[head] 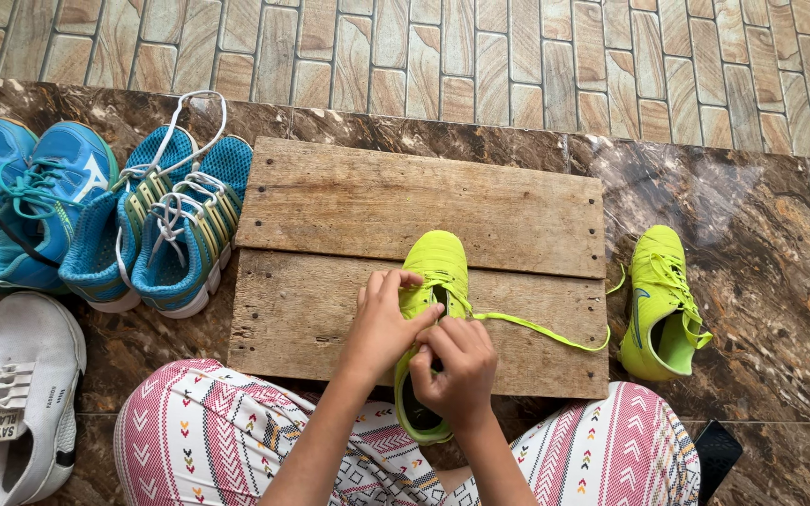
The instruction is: The person laces a pair of neon green soccer shoes placed on a small wooden board. They thread the laces through the eyelets, pull them tight, and tie a knot on one shoe, then repeat the process on the second shoe.
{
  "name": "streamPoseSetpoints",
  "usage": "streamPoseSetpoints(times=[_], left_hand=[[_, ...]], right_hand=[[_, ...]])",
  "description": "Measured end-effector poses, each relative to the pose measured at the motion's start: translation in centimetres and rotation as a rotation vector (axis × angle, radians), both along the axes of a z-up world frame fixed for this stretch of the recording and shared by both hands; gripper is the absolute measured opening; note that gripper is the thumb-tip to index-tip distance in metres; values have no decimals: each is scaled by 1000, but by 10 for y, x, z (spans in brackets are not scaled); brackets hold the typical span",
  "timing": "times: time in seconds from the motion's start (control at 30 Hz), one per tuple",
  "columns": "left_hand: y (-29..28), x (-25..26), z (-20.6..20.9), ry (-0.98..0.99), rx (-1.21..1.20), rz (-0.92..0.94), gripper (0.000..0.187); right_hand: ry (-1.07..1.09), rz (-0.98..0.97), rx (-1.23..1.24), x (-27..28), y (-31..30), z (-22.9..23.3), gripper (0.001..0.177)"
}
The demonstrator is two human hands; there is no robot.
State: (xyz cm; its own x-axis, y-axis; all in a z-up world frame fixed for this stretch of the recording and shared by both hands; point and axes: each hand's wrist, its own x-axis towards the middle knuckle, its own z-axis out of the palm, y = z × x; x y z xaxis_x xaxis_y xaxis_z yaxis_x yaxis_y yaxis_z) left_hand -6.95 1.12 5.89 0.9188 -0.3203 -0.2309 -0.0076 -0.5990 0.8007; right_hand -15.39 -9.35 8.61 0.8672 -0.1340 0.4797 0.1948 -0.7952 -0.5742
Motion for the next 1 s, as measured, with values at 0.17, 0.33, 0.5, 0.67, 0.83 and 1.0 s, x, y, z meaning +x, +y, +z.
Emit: streamPoseSetpoints(times=[0.17,0.33,0.5,0.67,0.83,1.0], left_hand=[[-8,-7,0,-8,9,82,71],[-18,-15,-6,-4,24,66,71],[-6,-7,-15,-31,-105,61,64],[6,5,-12,77,-201,30,60],[7,11,-2,205,-83,10,67],[-16,-13,-3,4,98,14,89]], right_hand=[[460,-223,90,-3,-11,5,43],[574,-241,92,-8,-18,-2,62],[538,-281,257,-11,-15,-13,56],[470,-291,341,-14,-23,-16,54],[420,-323,365,-11,-17,-5,50],[609,-402,369,-11,-12,-2,45]])
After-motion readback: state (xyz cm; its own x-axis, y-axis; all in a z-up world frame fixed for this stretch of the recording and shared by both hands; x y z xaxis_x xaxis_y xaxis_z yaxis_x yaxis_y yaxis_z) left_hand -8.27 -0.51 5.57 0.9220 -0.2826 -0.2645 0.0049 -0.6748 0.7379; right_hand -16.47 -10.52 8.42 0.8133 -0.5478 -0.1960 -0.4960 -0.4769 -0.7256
